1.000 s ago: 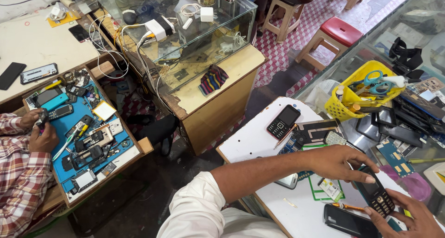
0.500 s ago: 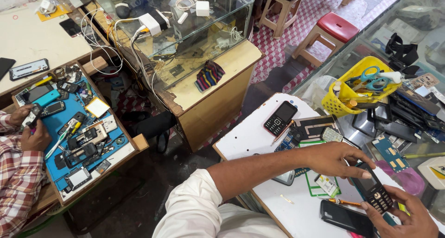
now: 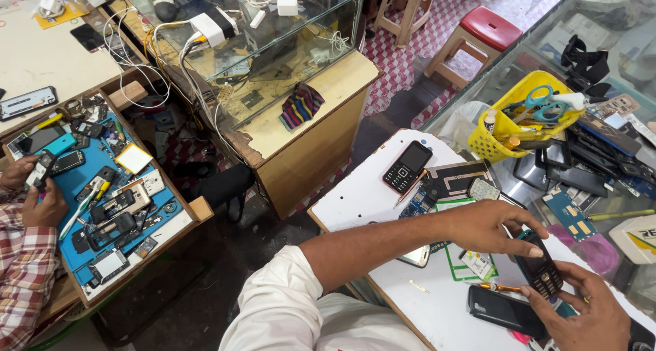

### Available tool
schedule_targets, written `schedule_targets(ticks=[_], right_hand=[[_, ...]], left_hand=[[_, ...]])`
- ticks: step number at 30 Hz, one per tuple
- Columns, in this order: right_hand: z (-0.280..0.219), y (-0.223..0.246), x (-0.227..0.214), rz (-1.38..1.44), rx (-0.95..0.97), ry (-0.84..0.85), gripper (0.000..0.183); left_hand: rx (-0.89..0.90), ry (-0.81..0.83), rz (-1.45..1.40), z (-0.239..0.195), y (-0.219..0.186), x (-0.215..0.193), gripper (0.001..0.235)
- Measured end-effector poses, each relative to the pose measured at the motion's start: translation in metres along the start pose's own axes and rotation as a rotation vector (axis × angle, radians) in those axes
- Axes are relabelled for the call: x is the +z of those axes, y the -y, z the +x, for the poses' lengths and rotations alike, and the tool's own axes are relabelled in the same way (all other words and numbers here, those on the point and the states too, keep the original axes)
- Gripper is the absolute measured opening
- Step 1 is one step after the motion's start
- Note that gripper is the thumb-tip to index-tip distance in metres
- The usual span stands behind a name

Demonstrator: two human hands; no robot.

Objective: The person disassembles and reassembles several mobile phones on a cluttered workbench. They remove back covers, insert batteries, and test the devices by pressing buttons and navigating menus. The person handles multiple phone models and internal components throughout the clip.

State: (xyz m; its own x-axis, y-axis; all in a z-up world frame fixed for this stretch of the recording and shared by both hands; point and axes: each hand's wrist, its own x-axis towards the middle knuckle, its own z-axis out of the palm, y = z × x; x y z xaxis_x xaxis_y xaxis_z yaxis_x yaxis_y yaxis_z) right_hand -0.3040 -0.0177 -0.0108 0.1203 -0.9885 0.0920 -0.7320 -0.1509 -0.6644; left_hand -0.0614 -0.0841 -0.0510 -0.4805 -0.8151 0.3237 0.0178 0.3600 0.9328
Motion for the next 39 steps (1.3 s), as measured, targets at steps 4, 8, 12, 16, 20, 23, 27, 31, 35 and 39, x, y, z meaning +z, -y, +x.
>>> schedule_targets(ticks=[4,8,12,16,20,23,27,31,35,39], right_hand=[[-0.003,0.008,-0.001,0.009,-0.035,-0.013,0.063],[-0.004,0.017,-0.001,0.026,0.059,-0.03,0.066],[-0.004,0.023,-0.002,-0.005,0.023,-0.029,0.066],[-0.003,0.024,-0.003,-0.025,0.053,-0.014,0.066],[-0.002,0.022,-0.005,-0.039,-0.043,0.003,0.064],[-0.001,0.021,-0.008,-0.047,-0.061,0.037,0.065],[-0.003,0.023,-0.012,-0.079,-0.037,0.037,0.064],[-0.003,0.027,-0.012,-0.112,-0.009,0.038,0.064],[-0.004,0.028,-0.011,-0.067,0.001,0.021,0.063],[-0.004,0.028,-0.012,-0.102,-0.002,0.023,0.064]], left_hand=[[-0.004,-0.015,0.014,-0.001,-0.001,0.002,0.056],[-0.004,-0.001,-0.095,-0.002,-0.004,0.002,0.06],[0.02,0.049,-0.087,-0.005,-0.014,-0.003,0.066],[-0.048,0.105,-0.046,-0.009,-0.026,-0.01,0.08],[-0.042,0.125,-0.124,-0.01,-0.032,-0.011,0.081],[-0.08,0.122,-0.127,-0.011,-0.032,-0.01,0.077],[-0.073,0.121,-0.124,-0.011,-0.032,-0.009,0.075],[-0.086,0.12,-0.101,-0.011,-0.033,-0.009,0.074],[-0.044,0.109,-0.114,-0.011,-0.032,-0.008,0.074],[-0.031,0.128,-0.152,-0.011,-0.031,-0.009,0.074]])
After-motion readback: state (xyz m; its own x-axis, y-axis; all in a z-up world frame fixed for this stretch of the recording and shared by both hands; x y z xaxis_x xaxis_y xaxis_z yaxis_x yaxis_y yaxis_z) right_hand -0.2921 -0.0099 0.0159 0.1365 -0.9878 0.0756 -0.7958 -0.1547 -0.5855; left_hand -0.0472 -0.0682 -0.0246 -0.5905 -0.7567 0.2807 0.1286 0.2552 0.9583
